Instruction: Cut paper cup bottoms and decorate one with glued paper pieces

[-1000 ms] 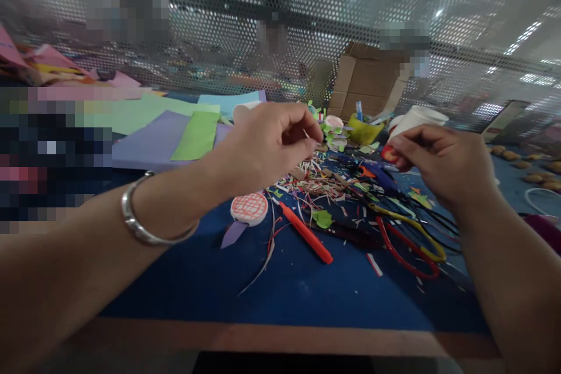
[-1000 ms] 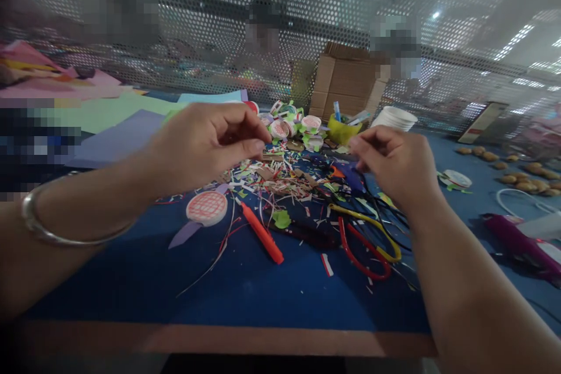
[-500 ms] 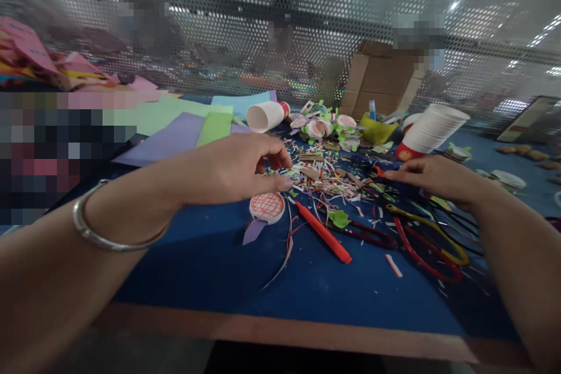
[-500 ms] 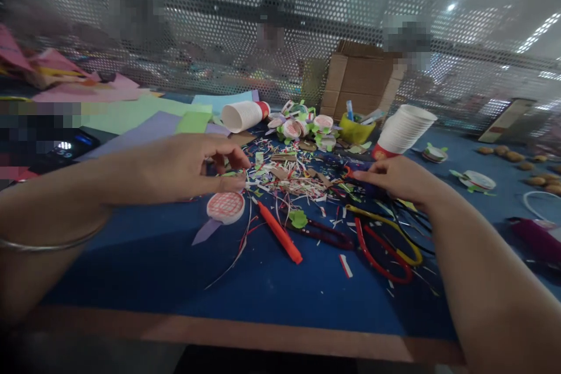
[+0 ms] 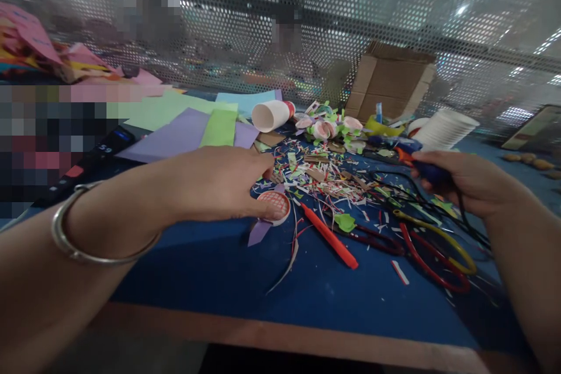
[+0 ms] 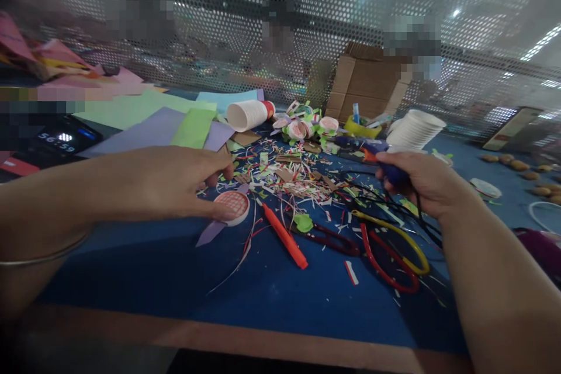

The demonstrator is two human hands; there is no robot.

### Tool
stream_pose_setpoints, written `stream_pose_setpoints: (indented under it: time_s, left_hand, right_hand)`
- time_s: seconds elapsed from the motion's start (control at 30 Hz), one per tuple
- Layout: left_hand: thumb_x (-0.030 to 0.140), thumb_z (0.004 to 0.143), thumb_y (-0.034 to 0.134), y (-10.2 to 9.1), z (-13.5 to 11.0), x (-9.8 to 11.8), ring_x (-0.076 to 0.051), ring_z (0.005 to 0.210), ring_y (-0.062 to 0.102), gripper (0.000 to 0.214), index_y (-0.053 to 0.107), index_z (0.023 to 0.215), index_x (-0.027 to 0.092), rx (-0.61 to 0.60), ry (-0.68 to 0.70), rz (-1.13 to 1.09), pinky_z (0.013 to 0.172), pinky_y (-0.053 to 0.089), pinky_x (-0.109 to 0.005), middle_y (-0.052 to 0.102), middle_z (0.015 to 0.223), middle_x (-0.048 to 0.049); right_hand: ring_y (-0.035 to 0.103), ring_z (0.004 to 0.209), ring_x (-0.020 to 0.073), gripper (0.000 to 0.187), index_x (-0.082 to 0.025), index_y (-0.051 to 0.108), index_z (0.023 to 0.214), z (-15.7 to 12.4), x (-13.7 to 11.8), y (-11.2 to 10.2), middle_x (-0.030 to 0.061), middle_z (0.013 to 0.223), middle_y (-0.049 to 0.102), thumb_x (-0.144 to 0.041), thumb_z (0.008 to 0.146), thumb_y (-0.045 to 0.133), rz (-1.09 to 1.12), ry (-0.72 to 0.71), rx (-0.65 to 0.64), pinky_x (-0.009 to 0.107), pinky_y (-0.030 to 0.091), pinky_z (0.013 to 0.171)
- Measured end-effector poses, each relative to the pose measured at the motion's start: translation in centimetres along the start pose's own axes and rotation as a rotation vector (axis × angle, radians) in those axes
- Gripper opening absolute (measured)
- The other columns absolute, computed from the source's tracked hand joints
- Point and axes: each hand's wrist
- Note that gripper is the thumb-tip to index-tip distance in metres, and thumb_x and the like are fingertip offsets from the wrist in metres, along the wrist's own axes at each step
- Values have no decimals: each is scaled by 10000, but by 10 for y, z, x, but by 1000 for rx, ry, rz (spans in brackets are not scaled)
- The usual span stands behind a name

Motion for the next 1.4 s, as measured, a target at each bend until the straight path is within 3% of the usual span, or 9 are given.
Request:
stream_pose_setpoints:
  time_s: [0.1,0.23,0.33,0.53,0.77,0.93,1.1,1.23,1.4]
  left_hand:
    - [776,801,602,-3,1,1,-200,563,545,544,659,769,236,-67,-28,29,538,261,-319,681,727,-52]
    - [639,769,724,-4,0,5,-187,518,534,407,658,681,248,-169,5,-51,518,252,-318,662,632,-25]
    - [523,776,753,-3,-2,10,-192,563,563,291,665,727,250,-240,38,-62,520,272,-304,672,654,-13]
    - [377,862,681,-8,6,11,-166,650,574,171,666,809,215,-292,149,-129,556,308,-275,666,724,5]
    - [335,836,749,-8,25,-3,-138,709,627,153,725,882,191,-141,136,-594,649,387,-228,710,799,18]
    - [157,811,762,3,29,12,-148,763,686,249,686,1048,167,-42,-29,-1125,688,481,-223,742,858,-7]
    - [127,867,691,11,34,24,-142,853,703,159,672,1023,154,-41,-97,-1424,790,541,-236,748,982,-55]
    - [95,883,629,15,38,24,-113,753,668,155,673,1014,165,-80,-118,-1499,715,513,-214,716,901,-23]
    - [67,848,592,20,42,18,-117,748,624,104,601,799,158,-60,-34,-1584,783,524,-265,638,805,0]
  right_hand:
    - [528,495,149,136,-198,676,737,1,-6,-5,93,677,648,-222,870,682,234,234,-16,315,410,422]
    - [447,518,123,192,-208,624,754,-3,-19,-10,39,656,525,-243,941,600,455,374,10,315,334,431]
    - [423,546,114,254,-208,596,741,-7,-28,-12,9,680,436,-275,980,540,590,379,25,302,319,453]
    - [276,568,107,235,-173,639,756,-11,-28,-15,-28,687,320,-391,792,721,891,233,-116,235,302,446]
    - [140,581,123,204,-186,645,785,-19,-36,-11,-53,723,219,-357,818,751,987,145,-87,246,218,431]
    - [101,593,123,272,-186,654,797,-23,-42,-8,-59,735,208,-366,746,852,969,93,-138,264,146,435]
    - [119,582,117,282,-191,671,813,-26,-45,-5,-57,713,225,-390,734,855,936,38,-163,271,121,438]
    - [184,541,109,257,-210,669,782,-30,-46,-1,-48,667,282,-402,745,836,912,25,-216,268,156,408]
    - [395,498,113,210,-205,646,718,-37,-44,10,-13,593,445,-348,803,775,698,10,-270,275,291,422]
Point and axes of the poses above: each hand's wrist, its own z-axis towards the middle knuckle, its own y-axis out of the palm, x = y × z
